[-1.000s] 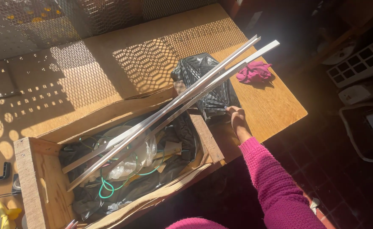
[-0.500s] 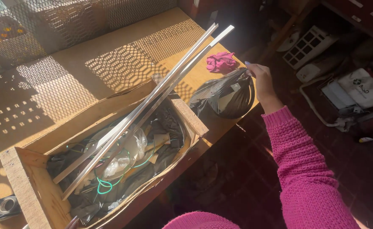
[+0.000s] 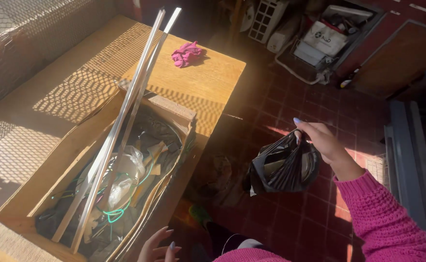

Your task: Sorting through a wooden crate of miscellaneous hardware and supplies on a workbench

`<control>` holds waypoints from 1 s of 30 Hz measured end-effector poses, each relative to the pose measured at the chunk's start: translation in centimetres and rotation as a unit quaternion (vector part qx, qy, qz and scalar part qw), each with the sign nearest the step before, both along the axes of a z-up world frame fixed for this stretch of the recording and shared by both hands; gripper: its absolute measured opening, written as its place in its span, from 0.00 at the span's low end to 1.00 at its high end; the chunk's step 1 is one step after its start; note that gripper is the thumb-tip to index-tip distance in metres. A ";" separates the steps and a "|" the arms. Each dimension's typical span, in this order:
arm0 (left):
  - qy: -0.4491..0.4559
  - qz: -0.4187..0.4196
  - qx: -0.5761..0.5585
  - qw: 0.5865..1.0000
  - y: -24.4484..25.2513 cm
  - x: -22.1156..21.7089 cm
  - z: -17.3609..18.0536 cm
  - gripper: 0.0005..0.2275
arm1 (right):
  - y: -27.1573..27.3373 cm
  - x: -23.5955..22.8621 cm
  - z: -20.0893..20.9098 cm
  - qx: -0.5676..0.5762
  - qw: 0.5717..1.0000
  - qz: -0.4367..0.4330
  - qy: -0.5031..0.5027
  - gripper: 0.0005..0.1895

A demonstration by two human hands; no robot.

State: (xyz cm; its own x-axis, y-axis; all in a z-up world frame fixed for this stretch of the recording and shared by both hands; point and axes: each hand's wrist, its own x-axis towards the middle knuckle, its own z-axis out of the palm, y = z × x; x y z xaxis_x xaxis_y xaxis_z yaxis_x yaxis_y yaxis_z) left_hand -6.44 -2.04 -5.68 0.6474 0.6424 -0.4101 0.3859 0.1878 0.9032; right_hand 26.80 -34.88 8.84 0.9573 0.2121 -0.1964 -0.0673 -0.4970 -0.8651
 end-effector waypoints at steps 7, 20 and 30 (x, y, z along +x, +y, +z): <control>-0.105 -0.424 -0.005 0.900 -9.7 9.5 2.5 0.12 | -6.5 -12.8 -9.5 0.092 0.978 -0.175 0.072 0.21; -0.106 -0.641 0.182 0.738 -27.7 14.6 -7.3 0.08 | -9.6 -20.8 -11.4 0.221 0.903 -0.306 0.206 0.17; 0.169 -0.627 0.358 0.672 -25.1 27.2 -3.8 0.20 | -23.4 -19.2 -15.6 0.166 0.963 -0.202 0.069 0.08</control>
